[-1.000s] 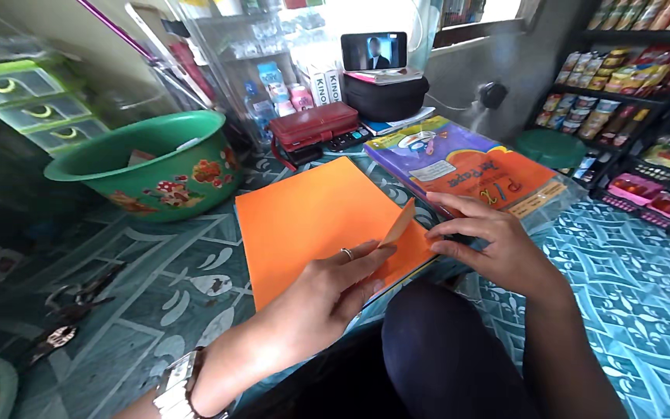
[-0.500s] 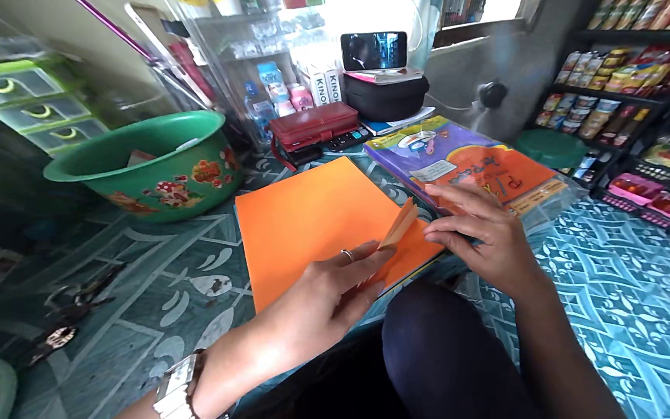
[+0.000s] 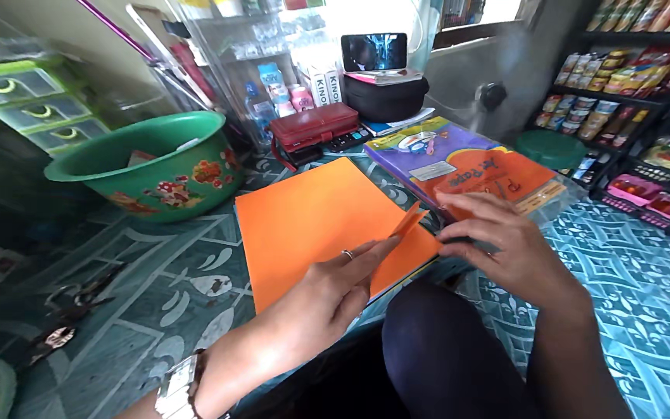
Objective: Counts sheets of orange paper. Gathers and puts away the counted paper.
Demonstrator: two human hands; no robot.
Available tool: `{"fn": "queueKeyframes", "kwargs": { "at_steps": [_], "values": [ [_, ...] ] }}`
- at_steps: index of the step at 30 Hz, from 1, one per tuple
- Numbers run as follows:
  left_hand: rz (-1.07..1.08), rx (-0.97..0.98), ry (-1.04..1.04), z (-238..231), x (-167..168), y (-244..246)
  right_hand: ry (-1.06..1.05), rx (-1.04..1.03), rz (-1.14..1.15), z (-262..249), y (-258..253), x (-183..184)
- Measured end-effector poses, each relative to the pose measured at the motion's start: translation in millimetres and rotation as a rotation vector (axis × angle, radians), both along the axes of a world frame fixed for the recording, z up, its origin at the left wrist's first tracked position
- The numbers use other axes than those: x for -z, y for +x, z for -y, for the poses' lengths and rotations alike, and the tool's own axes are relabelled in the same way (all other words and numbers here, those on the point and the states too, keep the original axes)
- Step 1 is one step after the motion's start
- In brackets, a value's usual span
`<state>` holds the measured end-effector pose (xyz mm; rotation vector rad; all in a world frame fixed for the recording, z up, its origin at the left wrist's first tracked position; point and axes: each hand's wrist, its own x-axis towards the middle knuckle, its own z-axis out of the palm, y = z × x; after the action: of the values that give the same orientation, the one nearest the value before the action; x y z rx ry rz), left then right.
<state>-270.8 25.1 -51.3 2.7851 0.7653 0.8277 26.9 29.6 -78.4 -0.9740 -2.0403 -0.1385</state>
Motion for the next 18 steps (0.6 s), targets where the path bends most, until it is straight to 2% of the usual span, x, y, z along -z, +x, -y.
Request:
{"fn": "queueKeyframes", "kwargs": {
  "at_steps": [7,12,18],
  "values": [
    [-0.076,-0.101,-0.006,13.4,-11.6,4.1,-0.002,-0.054,0.046,-6.3,-4.9,6.4],
    [-0.024,0.002,-0.001,1.9,-0.9,0.1,-0.001,-0.042,0.042,-7.2,-4.7,6.0],
    [-0.008,-0.020,-0.033,2.6,2.5,1.0,0.066,-0.057,-0.011,-10.3,-11.0,4.2]
  ]
}}
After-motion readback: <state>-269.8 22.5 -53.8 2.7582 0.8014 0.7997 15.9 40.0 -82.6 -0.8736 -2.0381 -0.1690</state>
